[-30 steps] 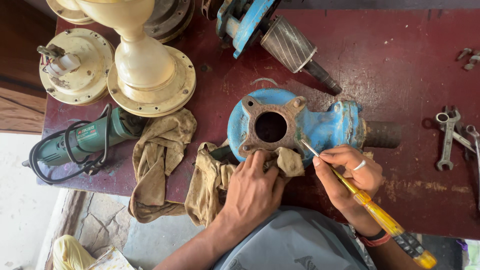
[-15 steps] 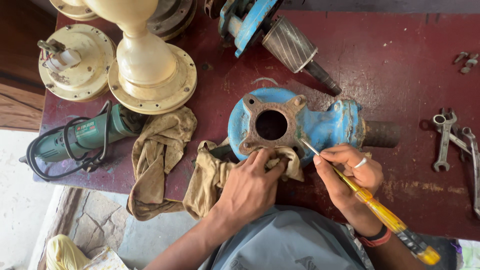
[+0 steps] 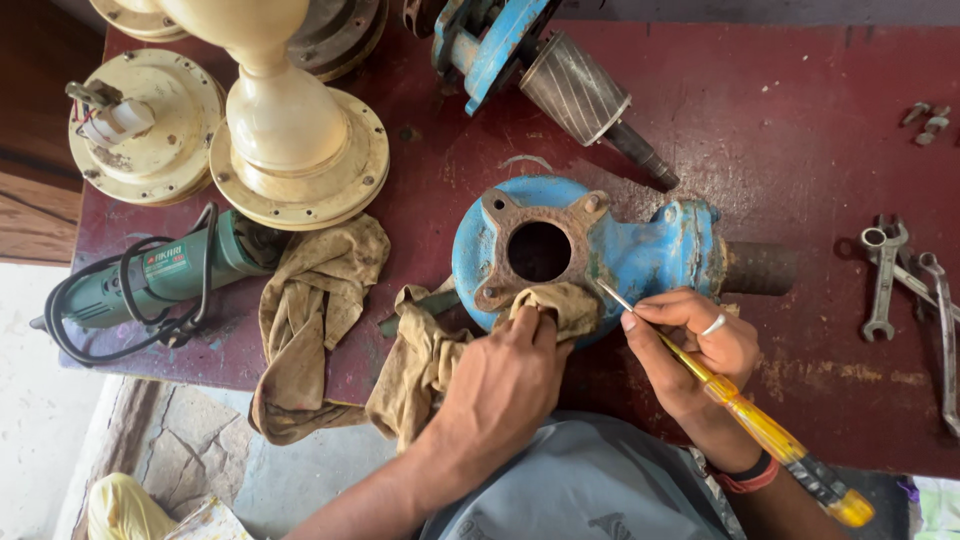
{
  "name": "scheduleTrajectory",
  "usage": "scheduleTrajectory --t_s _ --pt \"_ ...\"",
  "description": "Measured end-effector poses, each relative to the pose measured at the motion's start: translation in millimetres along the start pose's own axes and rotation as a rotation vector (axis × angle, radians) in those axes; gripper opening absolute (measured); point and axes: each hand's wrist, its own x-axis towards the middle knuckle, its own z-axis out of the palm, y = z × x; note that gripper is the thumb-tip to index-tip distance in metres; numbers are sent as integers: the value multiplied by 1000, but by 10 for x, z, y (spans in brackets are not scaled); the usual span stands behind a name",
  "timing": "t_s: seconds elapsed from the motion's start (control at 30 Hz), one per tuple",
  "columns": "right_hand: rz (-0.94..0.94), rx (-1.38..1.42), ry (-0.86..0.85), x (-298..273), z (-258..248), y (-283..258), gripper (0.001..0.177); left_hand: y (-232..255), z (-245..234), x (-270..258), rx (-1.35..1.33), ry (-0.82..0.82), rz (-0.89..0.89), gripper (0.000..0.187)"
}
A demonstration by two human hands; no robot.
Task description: The person uses a yellow-handled screwdriver to scrape rust and debris from the flange of a blue pump housing. They repeatedly wipe the scraped area with a cloth to remove loosened material. The person continues scraping and wiping the same flange area throughout the clip.
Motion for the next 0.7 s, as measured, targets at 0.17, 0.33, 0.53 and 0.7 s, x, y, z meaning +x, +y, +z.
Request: scheduleTrajectory --t_s 0.17,0.33,0.53,0.7 --pt "-2 -66 -2 24 14 -21 10 -67 106 -65 35 -50 40 6" --pt "2 -25 -8 36 17 -6 10 -118 38 -35 -110 -117 42 10" --pt "9 -27 -4 30 13 -33 9 -372 -265 118 -448 -491 168 26" --pt "64 -48 -31 9 -12 -33 8 -688 -570 436 -476 -399 207 28"
